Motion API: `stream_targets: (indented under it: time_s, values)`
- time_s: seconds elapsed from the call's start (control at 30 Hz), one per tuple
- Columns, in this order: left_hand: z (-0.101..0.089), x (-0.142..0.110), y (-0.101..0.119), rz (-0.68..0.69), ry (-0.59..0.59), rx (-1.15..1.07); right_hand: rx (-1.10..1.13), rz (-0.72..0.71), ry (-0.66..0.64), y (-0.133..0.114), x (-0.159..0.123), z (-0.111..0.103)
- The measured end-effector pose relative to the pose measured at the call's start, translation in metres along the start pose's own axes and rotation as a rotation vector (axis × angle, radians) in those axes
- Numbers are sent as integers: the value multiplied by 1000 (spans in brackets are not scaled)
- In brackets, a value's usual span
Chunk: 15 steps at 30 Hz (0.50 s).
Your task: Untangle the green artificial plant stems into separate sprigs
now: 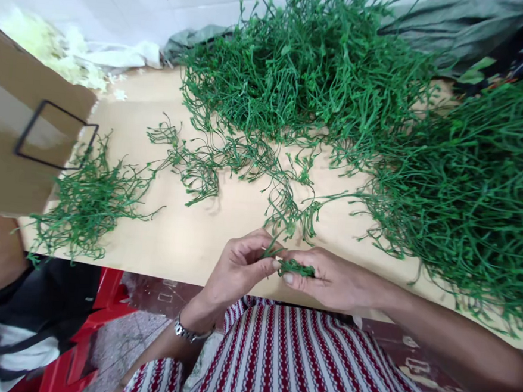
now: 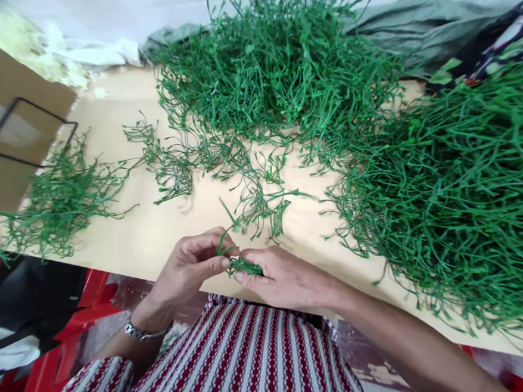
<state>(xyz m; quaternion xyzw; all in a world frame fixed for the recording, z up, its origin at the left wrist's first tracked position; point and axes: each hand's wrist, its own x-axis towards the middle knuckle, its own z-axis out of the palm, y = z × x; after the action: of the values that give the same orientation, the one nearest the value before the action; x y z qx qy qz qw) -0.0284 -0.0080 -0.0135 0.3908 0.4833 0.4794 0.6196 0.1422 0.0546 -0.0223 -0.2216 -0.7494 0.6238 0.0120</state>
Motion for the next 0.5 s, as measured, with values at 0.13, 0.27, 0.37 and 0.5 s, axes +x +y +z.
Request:
stream_targets:
  time_s: [0.13, 0.27, 0.37, 0.5]
  values:
    - [-1, 0, -3, 22, -60, -9, 90, -14, -48, 4, 4, -3]
    - [3, -3, -2, -27, -75, -91, 217, -27, -158, 3, 7, -5]
    - [3, -4, 0, -43, -69, -99, 271, -14, -191, 3, 7, -5]
    - [-2, -3, -5, -95, -51, -206, 288, 44, -174, 7, 6, -3]
